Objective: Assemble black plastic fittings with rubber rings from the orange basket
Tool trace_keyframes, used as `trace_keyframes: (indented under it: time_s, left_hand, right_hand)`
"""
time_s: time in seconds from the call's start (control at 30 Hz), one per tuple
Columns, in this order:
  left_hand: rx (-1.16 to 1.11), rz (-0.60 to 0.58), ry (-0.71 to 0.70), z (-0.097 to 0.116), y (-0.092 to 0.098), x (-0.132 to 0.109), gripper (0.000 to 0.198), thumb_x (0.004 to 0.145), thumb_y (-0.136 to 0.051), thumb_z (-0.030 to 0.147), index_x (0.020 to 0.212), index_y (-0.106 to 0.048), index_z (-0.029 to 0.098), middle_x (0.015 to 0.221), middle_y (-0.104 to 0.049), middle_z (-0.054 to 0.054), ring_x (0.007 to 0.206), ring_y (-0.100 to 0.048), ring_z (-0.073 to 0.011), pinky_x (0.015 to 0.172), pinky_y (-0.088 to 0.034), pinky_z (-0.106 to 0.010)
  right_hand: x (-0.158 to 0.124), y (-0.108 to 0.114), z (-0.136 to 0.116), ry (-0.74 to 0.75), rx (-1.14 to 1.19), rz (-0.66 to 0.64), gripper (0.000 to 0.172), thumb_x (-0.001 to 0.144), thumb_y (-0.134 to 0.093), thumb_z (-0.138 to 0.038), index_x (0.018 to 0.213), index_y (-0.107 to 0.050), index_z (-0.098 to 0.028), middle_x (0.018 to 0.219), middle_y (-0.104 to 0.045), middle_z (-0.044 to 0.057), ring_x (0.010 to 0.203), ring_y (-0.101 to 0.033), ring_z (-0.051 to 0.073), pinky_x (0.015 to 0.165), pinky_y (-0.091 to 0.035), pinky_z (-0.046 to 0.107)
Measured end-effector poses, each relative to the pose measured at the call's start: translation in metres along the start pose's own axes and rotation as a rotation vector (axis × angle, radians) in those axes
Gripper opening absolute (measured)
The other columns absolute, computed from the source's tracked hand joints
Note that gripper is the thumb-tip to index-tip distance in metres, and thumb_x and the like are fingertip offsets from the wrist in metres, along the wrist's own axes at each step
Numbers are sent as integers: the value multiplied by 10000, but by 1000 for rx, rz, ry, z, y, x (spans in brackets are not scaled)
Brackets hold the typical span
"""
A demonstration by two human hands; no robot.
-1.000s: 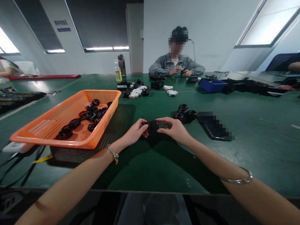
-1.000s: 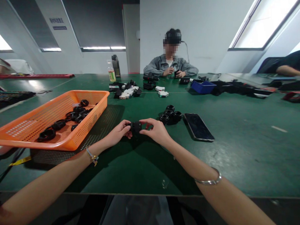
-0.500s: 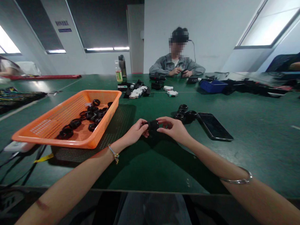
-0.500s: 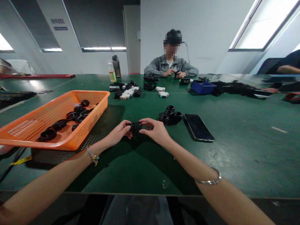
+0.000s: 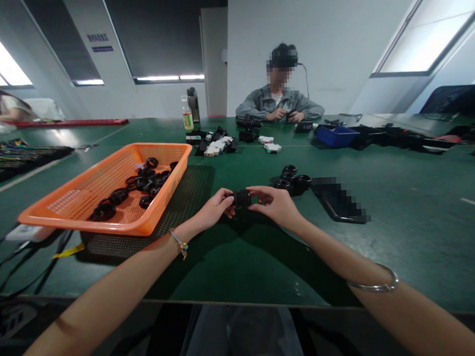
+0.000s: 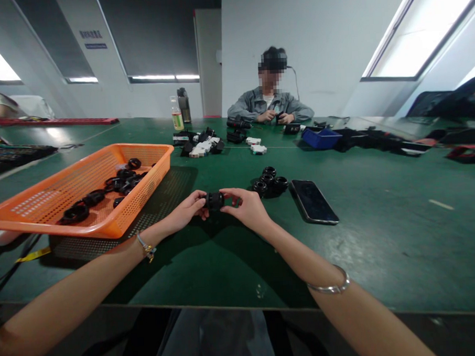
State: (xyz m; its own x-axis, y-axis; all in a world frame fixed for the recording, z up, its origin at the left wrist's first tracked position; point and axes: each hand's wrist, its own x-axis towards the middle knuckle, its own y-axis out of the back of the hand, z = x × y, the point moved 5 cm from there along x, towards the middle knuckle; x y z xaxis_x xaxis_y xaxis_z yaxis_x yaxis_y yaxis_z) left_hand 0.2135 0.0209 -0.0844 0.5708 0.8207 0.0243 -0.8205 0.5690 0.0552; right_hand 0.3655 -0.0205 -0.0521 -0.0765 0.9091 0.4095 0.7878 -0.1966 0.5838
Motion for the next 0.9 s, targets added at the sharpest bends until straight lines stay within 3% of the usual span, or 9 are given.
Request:
trace_keyframes:
  time_s: [0.47, 0.67, 0.9]
  left_hand:
    - [8, -3, -16, 1, 0, 0, 122, 816, -495, 247, 862, -430, 155, 613, -522, 49, 531, -528, -71, 533, -417, -207]
    - [11, 0, -17, -1, 1, 1, 140, 814, -501, 269, 853, -427, 157, 602, -521, 50, 528, -526, -74, 530, -415, -208]
    - [22, -11, -29, -2, 1, 1, 167, 811, -501, 294, 869, -432, 154, 606, -520, 49, 528, -523, -77, 532, -407, -215]
  right_hand:
    - [0, -2, 2, -21, -32, -20, 371, 638, -685, -208, 1008, -681, -179, 766, -714, 24, 595, -574, 139, 583, -469, 271]
    - [-1, -3, 0, 31, -71, -45, 412, 636, -694, -229, 1043, -664, -176, 825, -713, 43, 602, -578, 142, 575, -476, 276]
    - [-1, -1, -2, 71, -79, -16, 329, 647, -670, -204, 975, -679, -189, 956, -683, 62, 684, -589, 147, 563, -466, 263]
